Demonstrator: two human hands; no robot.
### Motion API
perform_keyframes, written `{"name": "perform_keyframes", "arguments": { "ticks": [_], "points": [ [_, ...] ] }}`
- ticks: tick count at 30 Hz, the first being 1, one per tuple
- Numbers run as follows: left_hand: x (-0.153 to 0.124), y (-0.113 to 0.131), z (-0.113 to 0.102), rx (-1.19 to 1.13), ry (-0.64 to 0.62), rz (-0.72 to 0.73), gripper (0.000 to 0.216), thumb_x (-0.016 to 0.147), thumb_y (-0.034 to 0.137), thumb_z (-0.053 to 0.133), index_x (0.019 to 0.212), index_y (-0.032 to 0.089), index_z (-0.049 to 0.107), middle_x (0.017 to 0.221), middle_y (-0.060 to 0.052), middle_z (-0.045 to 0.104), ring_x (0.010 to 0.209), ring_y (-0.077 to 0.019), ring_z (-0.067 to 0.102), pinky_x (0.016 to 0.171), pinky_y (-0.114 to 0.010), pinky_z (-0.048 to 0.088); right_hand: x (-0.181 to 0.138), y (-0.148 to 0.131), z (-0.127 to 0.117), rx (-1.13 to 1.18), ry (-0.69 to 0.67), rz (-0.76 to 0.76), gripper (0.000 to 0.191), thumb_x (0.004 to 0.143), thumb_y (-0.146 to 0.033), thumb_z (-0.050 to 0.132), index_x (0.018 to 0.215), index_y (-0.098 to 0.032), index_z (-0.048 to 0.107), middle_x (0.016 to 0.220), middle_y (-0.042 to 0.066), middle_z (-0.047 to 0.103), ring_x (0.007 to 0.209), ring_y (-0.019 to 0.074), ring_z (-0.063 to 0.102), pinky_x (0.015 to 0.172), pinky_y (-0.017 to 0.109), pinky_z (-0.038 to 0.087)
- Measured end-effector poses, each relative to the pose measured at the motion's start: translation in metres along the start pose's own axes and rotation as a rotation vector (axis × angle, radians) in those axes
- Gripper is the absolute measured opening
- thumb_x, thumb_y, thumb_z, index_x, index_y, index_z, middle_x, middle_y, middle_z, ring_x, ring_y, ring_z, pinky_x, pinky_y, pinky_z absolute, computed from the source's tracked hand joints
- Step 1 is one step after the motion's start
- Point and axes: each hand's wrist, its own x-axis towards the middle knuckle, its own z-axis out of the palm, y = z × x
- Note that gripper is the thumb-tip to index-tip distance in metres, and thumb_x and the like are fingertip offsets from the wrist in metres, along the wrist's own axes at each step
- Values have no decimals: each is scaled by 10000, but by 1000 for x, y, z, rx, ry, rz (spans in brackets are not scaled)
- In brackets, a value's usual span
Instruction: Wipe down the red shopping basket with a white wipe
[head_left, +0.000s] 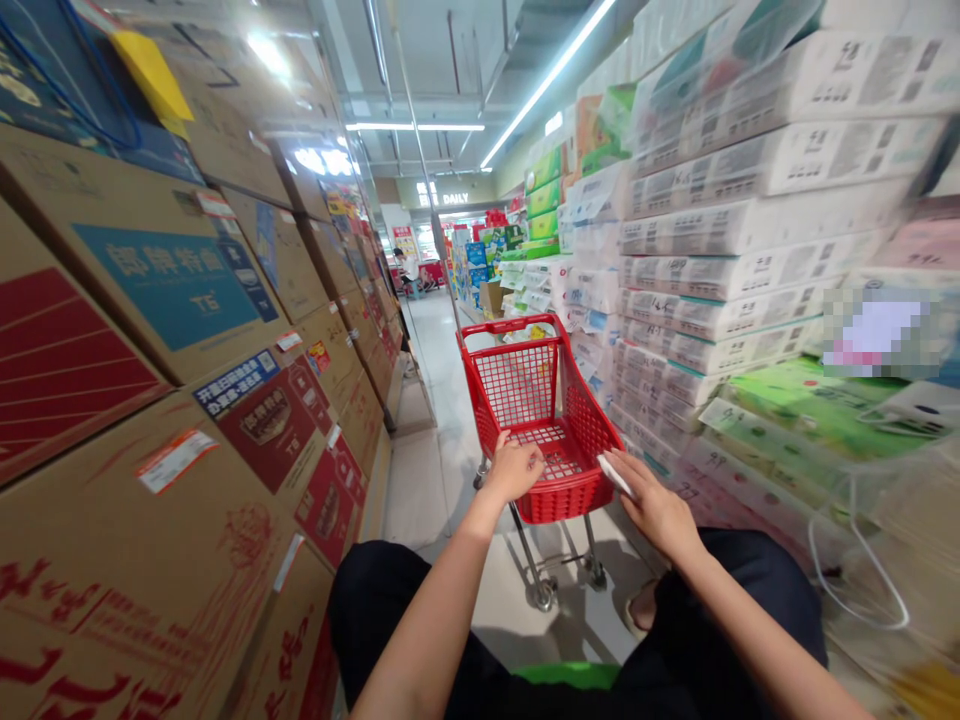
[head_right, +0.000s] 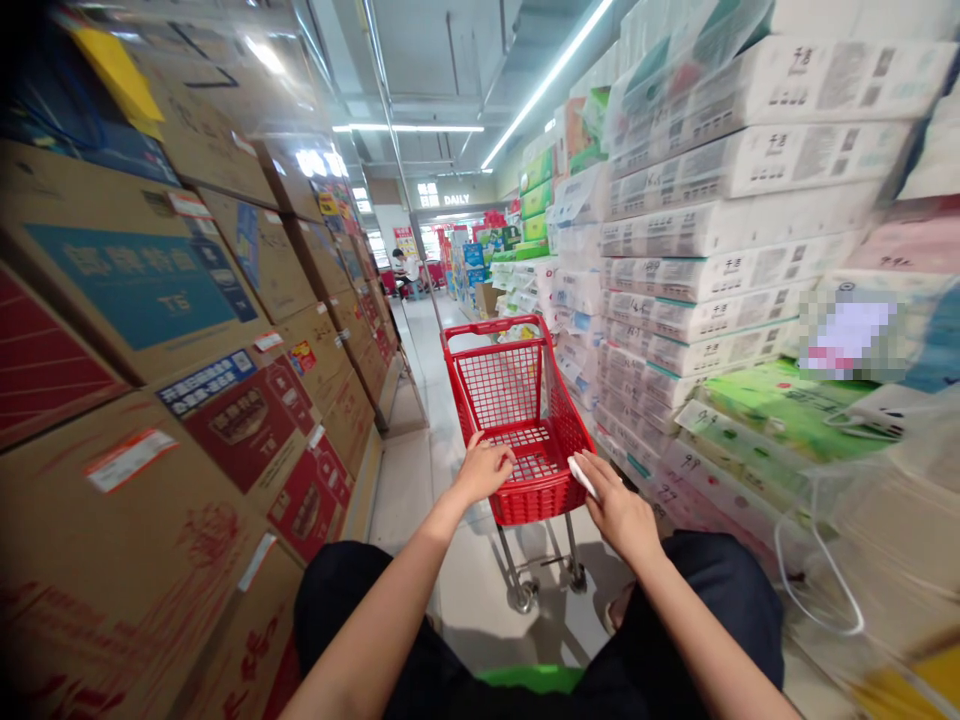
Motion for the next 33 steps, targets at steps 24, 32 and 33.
{"name": "perform_keyframes", "arguments": {
  "ticks": [24, 32, 33],
  "points": [
    [-27, 53, 3, 119, -162, 64, 357, 1024, 421, 276, 1145, 287, 583, 1002, -41, 730, 878, -209, 691, 774, -316, 486, -7, -22, 13, -76, -50, -153, 799, 868, -147, 452, 1558, -402, 142, 1580, -2, 333, 1074, 197, 666, 732, 292, 613],
    [-29, 41, 0, 99, -129, 89, 361, 1017, 462, 307, 1098, 286, 612, 1016, -39, 737, 871, -194, 691, 756, -288, 474, 15, -3, 6, -70, -4, -104, 761, 878, -155, 450, 1547, -408, 192, 1560, -14, 375, 1071, 177, 669, 780, 290, 609],
    [-29, 41, 1, 92, -130, 76, 359, 1014, 469, 316, 1093, 287, 615, 1007, -40, 738, 868, -194, 691, 763, -291, 474, 11, -8, 9, -69, -2, -101, 775, 875, -153, 449, 1553, -403, 171, 1570, -9, 356, 1079, 181, 666, 766, 285, 610]
  ]
}}
